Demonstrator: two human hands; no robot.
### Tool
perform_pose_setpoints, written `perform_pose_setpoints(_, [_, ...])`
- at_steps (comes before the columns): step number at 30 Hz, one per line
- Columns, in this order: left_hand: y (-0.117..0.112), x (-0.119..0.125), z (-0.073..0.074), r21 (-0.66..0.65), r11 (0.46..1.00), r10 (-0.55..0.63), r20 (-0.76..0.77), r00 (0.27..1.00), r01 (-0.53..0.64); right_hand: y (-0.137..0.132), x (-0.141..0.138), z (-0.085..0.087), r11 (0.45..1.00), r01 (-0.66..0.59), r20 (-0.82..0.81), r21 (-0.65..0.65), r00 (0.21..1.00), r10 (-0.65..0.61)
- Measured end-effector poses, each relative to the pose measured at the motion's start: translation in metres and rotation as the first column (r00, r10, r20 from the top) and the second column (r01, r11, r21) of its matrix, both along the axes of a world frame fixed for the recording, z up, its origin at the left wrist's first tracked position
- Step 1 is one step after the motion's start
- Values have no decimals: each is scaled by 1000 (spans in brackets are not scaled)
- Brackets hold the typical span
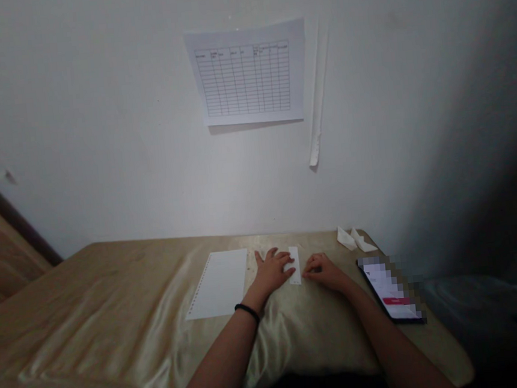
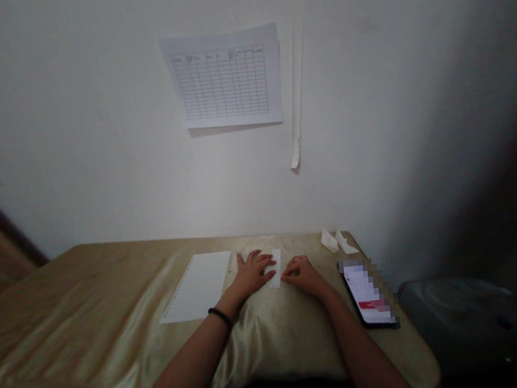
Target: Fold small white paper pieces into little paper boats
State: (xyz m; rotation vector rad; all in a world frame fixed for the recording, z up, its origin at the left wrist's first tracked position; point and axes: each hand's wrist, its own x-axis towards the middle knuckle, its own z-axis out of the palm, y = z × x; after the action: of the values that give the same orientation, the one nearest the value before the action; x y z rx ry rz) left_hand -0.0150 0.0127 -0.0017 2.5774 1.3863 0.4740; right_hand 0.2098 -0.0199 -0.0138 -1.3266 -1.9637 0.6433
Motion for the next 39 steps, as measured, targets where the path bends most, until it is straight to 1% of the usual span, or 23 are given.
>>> perform_pose_setpoints(6, [-1, 1, 0, 41, 998, 53, -26, 998, -52, 0, -3, -4, 1000, -7, 53, 28, 999, 5])
perform_pose_setpoints(9, [-2, 1, 0, 46, 997, 56, -12, 998, -55, 0, -4, -7, 999, -12, 75, 46, 997, 9])
perform_pose_setpoints(12, [-2, 1, 0, 40, 998, 53, -2, 999, -53, 1, -3, -8, 999, -22, 94, 37, 995, 19])
perform_pose_setpoints(17, [-1, 1, -1, 34, 998, 58, 11, 998, -58, -1, -2, -7, 999, -41, 79, 33, 996, 38])
perform_pose_setpoints(23, [0, 1, -2, 15, 998, 55, 9, 998, -55, -2, -3, -6, 999, -34, 79, 32, 996, 31])
perform_pose_setpoints(27, [0, 1, -2, 5, 999, 35, -7, 999, -35, 0, -1, -7, 999, -48, 35, 26, 998, 47])
perform_pose_setpoints(29, [0, 0, -1, -15, 1000, 24, -15, 1000, -24, 3, 1, -7, 999, -18, 15, 34, 1000, 17])
perform_pose_setpoints(31, [1, 0, -1, -47, 999, 3, -22, 1000, -5, 6, 4, -7, 996, 57, 1, 63, 998, -57])
perform_pose_setpoints(34, [1, -1, 0, -93, 994, -60, -38, 997, 56, 10, 8, -8, 980, 153, 12, 124, 988, -156])
perform_pose_setpoints(36, [0, -1, 1, -109, 990, -99, -49, 994, 93, 11, 10, -10, 971, 175, 50, 161, 981, -185])
perform_pose_setpoints(39, [-2, 0, 3, -114, 988, -114, -54, 992, 108, 11, 10, -14, 960, 213, 150, 183, 959, -241])
